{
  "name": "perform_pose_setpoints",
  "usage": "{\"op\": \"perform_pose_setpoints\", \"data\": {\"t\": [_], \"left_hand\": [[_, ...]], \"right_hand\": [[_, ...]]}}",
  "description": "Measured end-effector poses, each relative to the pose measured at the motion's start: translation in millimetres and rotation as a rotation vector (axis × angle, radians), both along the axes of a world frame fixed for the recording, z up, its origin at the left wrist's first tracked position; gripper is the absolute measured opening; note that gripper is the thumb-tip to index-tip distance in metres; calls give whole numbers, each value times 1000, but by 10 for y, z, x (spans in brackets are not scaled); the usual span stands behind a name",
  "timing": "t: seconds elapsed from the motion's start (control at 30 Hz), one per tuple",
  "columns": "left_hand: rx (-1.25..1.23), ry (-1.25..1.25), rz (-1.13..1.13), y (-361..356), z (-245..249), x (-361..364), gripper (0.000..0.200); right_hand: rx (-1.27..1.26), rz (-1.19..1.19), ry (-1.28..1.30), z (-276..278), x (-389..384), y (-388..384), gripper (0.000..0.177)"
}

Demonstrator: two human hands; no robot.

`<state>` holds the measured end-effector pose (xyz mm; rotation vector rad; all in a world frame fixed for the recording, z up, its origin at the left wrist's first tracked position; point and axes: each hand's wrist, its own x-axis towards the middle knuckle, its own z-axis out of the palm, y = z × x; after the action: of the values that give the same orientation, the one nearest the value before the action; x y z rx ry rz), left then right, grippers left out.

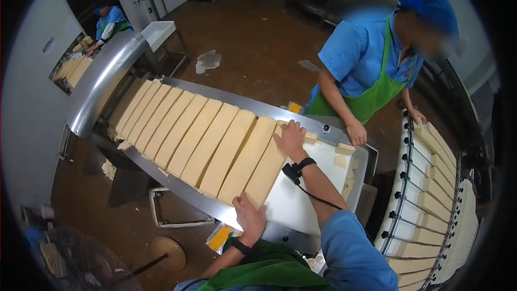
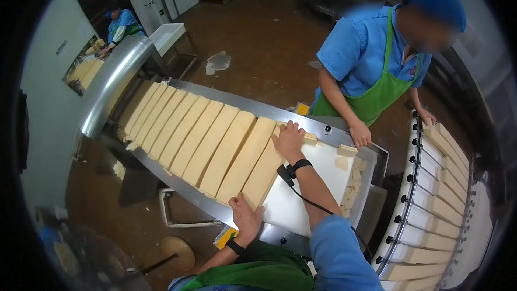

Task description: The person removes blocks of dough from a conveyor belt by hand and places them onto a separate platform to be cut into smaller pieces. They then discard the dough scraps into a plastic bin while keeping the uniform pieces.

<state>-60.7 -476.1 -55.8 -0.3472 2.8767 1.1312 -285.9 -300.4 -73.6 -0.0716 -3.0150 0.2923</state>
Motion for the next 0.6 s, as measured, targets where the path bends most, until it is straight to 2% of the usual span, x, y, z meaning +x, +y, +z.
{"op": "perform_pose_setpoints", "data": {"t": [0.13,0.23,0.27,0.33,0.43,0.5,0.53,0.57,0.6], "left_hand": [[-39,-6,-61,58,26,-47,81],[-77,26,-181,73,4,-79,81],[-79,36,-244,70,31,-100,79],[-89,56,-357,81,54,-147,77],[-102,143,-505,28,49,-268,78],[-186,35,-576,-16,-10,-294,96],[-247,-45,-617,-29,-84,-296,105],[-207,-6,-630,-36,-163,-308,101],[-280,103,-695,-29,-221,-325,101]], "right_hand": [[-50,71,146,-172,177,307,43],[39,10,51,-118,630,787,45],[39,-27,103,-39,850,936,48],[-19,-223,-98,199,1260,1170,50],[-308,-352,-72,101,1732,1472,57],[-218,-400,318,-329,1897,1373,65],[-215,-471,215,-286,1939,1206,70],[-187,-494,196,-184,1958,1074,68],[-210,-581,203,-313,1922,984,67]]}}
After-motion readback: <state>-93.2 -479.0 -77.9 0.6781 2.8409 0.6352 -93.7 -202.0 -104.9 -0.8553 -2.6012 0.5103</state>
